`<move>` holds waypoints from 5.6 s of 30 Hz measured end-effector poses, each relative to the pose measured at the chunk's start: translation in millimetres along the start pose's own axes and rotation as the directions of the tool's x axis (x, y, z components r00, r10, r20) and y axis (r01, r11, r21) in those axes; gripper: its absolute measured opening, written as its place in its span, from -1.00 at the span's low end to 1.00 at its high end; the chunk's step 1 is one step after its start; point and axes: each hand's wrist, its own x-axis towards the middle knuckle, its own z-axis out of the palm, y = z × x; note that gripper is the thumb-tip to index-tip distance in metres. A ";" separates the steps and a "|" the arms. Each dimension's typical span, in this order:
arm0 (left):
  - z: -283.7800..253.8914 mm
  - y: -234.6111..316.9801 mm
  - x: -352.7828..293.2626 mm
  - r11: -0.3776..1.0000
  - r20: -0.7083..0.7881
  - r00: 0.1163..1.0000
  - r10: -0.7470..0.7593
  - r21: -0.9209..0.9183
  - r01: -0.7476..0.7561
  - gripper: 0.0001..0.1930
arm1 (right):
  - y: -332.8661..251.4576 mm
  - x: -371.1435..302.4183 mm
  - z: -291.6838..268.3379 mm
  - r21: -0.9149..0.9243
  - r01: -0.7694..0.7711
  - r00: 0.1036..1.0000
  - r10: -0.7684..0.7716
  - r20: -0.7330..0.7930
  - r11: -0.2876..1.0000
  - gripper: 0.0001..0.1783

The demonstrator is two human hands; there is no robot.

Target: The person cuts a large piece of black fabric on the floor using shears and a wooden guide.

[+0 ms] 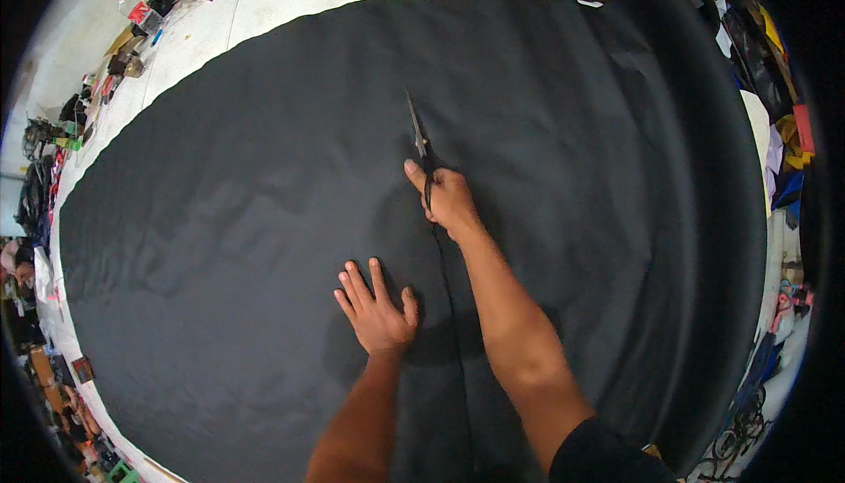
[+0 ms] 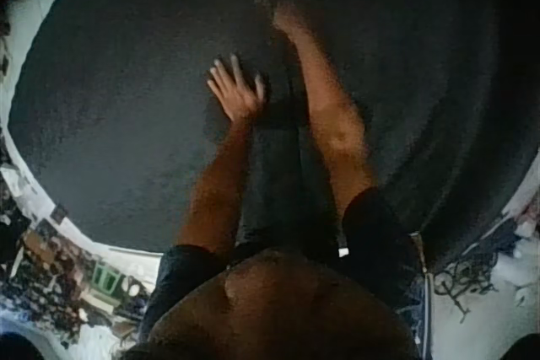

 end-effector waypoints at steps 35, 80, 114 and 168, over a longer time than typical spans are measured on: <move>0.2 -7.7 -3.9 0.998 0.036 0.999 -0.022 -0.054 0.024 -0.25 | -60.1 19.6 1.3 0.237 0.029 0.996 -0.008 -0.089 0.971 -0.62; -190.1 -207.6 -735.7 0.901 0.099 0.950 0.297 -0.359 -0.244 -0.39 | 590.1 -1015.1 -205.5 -0.469 -0.436 0.838 0.156 -0.523 0.768 -0.49; -344.9 -134.3 -838.0 0.889 0.412 0.792 0.451 -0.133 -0.438 -0.34 | 450.2 -834.4 -193.1 -0.882 -0.086 0.929 -0.282 -0.238 0.463 -0.69; -617.8 275.9 -125.8 -0.255 0.762 0.564 0.318 -0.505 0.825 -0.59 | -440.5 -978.6 -234.7 -0.260 -0.256 0.565 -0.074 -0.822 0.931 -0.63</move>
